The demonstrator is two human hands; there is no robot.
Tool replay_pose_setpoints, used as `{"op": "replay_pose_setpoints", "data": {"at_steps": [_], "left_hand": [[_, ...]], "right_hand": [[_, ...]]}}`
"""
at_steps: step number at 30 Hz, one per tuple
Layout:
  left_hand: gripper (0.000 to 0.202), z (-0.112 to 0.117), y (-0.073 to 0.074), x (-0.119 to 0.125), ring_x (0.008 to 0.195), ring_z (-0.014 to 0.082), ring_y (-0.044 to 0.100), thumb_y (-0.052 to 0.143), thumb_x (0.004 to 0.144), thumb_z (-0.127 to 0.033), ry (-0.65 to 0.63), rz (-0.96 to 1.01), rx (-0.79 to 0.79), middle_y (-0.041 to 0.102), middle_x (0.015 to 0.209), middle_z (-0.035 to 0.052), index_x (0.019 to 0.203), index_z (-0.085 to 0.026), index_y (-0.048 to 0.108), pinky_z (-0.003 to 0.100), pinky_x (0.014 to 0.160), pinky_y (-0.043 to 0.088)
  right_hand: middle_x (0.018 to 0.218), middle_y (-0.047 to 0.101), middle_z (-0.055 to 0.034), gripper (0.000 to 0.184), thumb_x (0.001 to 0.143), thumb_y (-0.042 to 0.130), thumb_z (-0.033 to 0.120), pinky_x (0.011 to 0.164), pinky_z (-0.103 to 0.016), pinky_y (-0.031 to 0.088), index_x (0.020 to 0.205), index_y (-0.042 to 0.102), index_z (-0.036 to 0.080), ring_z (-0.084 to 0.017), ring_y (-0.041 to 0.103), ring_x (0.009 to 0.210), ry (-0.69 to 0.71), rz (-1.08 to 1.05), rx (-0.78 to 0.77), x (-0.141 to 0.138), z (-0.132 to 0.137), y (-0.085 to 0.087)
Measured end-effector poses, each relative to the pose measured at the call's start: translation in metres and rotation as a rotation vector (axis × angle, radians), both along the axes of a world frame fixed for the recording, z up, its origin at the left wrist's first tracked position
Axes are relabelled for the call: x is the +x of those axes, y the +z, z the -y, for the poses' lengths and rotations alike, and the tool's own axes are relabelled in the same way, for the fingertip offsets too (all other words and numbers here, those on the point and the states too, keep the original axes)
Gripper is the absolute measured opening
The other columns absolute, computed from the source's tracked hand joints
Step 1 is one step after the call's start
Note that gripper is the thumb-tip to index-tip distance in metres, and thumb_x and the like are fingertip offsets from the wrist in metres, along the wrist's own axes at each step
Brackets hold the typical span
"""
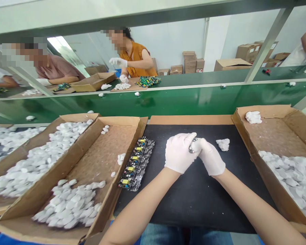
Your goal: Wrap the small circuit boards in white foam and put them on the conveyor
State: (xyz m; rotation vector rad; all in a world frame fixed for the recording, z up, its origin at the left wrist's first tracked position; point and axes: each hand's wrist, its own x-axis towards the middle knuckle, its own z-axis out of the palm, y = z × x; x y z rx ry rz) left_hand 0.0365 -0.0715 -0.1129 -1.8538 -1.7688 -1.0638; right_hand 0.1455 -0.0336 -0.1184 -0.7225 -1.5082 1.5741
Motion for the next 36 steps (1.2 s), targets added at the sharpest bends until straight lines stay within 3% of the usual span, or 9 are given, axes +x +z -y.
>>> {"op": "replay_pose_setpoints", "data": {"at_steps": [3, 9, 13, 16, 19, 27, 31, 36], "left_hand": [[0.036, 0.001, -0.001, -0.001, 0.086, 0.0237, 0.066, 0.065, 0.065, -0.021, -0.036, -0.048, -0.002, 0.072, 0.094, 0.006, 0.1, -0.018, 0.066, 0.037, 0.073, 0.051], [0.036, 0.003, -0.001, 0.0, 0.085, 0.0233, 0.065, 0.067, 0.064, -0.024, -0.082, 0.007, -0.003, 0.072, 0.091, 0.0062, 0.1, -0.019, 0.066, 0.036, 0.074, 0.051], [0.035, 0.002, 0.001, -0.002, 0.087, 0.0217, 0.064, 0.069, 0.064, -0.026, -0.164, 0.205, 0.007, 0.071, 0.093, 0.005, 0.098, -0.02, 0.066, 0.036, 0.08, 0.051], [0.031, -0.001, 0.003, -0.006, 0.093, 0.0207, 0.062, 0.07, 0.067, -0.033, -0.328, 0.373, 0.017, 0.07, 0.095, 0.0044, 0.094, -0.021, 0.065, 0.036, 0.086, 0.05], [0.028, -0.003, 0.004, -0.01, 0.098, 0.0211, 0.06, 0.071, 0.068, -0.036, -0.431, 0.46, 0.004, 0.069, 0.099, 0.0051, 0.091, -0.021, 0.065, 0.037, 0.091, 0.048], [0.035, -0.005, 0.004, -0.01, 0.099, 0.0208, 0.06, 0.07, 0.07, -0.047, -0.473, 0.508, -0.062, 0.067, 0.101, 0.0075, 0.092, -0.02, 0.064, 0.037, 0.09, 0.049], [0.04, -0.007, 0.002, -0.01, 0.098, 0.0225, 0.06, 0.075, 0.063, -0.047, -0.438, 0.374, -0.046, 0.069, 0.099, 0.0063, 0.091, -0.021, 0.066, 0.039, 0.089, 0.049], [0.043, -0.008, 0.001, -0.01, 0.094, 0.0237, 0.062, 0.081, 0.055, -0.045, -0.418, 0.332, -0.037, 0.07, 0.097, 0.0061, 0.088, -0.021, 0.067, 0.039, 0.087, 0.049]], "right_hand": [[0.061, 0.05, 0.002, 0.028, 0.073, 0.062, 0.043, 0.059, -0.028, 0.037, 0.064, 0.051, 0.019, -0.013, 0.043, 0.06, -0.054, 0.098, 0.053, 0.003, 0.003, 0.005], [0.062, 0.048, 0.0026, 0.031, 0.074, 0.062, 0.044, 0.059, -0.026, 0.036, 0.063, 0.05, 0.018, -0.012, 0.041, 0.059, -0.011, 0.056, 0.038, 0.006, 0.003, 0.005], [0.068, 0.055, -0.0003, 0.033, 0.076, 0.057, 0.052, 0.065, -0.029, 0.042, 0.069, 0.055, 0.019, -0.016, 0.05, 0.068, 0.093, -0.093, -0.153, 0.004, 0.002, 0.005], [0.072, 0.06, -0.0033, 0.039, 0.077, 0.048, 0.06, 0.068, -0.033, 0.047, 0.074, 0.059, 0.022, -0.02, 0.057, 0.076, 0.226, -0.173, -0.293, 0.002, 0.002, 0.006], [0.078, 0.063, -0.0036, 0.034, 0.076, 0.054, 0.056, 0.072, -0.036, 0.049, 0.078, 0.061, 0.022, -0.021, 0.059, 0.081, 0.296, -0.2, -0.344, 0.0, 0.004, 0.006], [0.084, 0.066, -0.0022, 0.028, 0.072, 0.065, 0.049, 0.079, -0.036, 0.05, 0.081, 0.062, 0.023, -0.021, 0.061, 0.092, 0.307, -0.342, -0.509, -0.001, 0.005, 0.003], [0.092, 0.066, -0.0016, 0.029, 0.08, 0.056, 0.048, 0.079, -0.037, 0.051, 0.096, 0.063, 0.026, -0.021, 0.061, 0.094, 0.187, -0.342, -0.496, -0.002, 0.004, -0.002], [0.091, 0.067, -0.0047, 0.033, 0.077, 0.059, 0.049, 0.082, -0.035, 0.05, 0.095, 0.064, 0.022, -0.022, 0.06, 0.095, 0.173, -0.306, -0.481, -0.001, 0.005, -0.005]]}}
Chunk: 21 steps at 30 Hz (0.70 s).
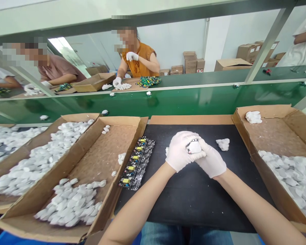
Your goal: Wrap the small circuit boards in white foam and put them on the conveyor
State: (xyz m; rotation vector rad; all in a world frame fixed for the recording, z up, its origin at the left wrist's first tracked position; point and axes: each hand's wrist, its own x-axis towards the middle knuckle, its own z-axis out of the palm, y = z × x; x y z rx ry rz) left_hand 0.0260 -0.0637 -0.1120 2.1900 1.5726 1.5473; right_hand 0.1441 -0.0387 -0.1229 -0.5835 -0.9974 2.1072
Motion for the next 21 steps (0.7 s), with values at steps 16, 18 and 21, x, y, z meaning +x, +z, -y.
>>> {"op": "replay_pose_setpoints", "data": {"at_steps": [16, 18, 21], "left_hand": [[0.05, 0.01, 0.01, 0.003, 0.099, 0.0261, 0.06, 0.069, 0.065, -0.058, -0.329, 0.409, -0.324, 0.064, 0.105, 0.0103, 0.096, -0.018, 0.062, 0.037, 0.088, 0.049], [0.052, 0.011, 0.011, 0.001, 0.094, 0.0246, 0.062, 0.058, 0.073, -0.062, -0.37, 0.406, -0.375, 0.064, 0.108, 0.0099, 0.101, -0.018, 0.061, 0.035, 0.082, 0.052], [0.046, 0.013, 0.01, 0.002, 0.085, 0.02, 0.064, 0.027, 0.091, -0.05, -0.266, 0.415, -0.469, 0.067, 0.102, 0.0056, 0.099, -0.021, 0.062, 0.033, 0.077, 0.053]], "right_hand": [[0.076, 0.057, -0.0006, 0.039, 0.069, 0.068, 0.056, 0.072, -0.03, 0.047, 0.063, 0.057, 0.018, -0.016, 0.054, 0.075, 0.16, -0.104, 0.004, 0.002, -0.001, 0.007], [0.07, 0.052, 0.0003, 0.042, 0.068, 0.068, 0.057, 0.067, -0.028, 0.046, 0.06, 0.056, 0.018, -0.014, 0.051, 0.07, 0.111, -0.059, 0.045, 0.002, 0.0, 0.006], [0.068, 0.05, 0.0008, 0.042, 0.065, 0.071, 0.055, 0.062, -0.027, 0.042, 0.06, 0.055, 0.017, -0.013, 0.047, 0.066, 0.061, 0.012, 0.079, 0.001, 0.003, 0.007]]}}
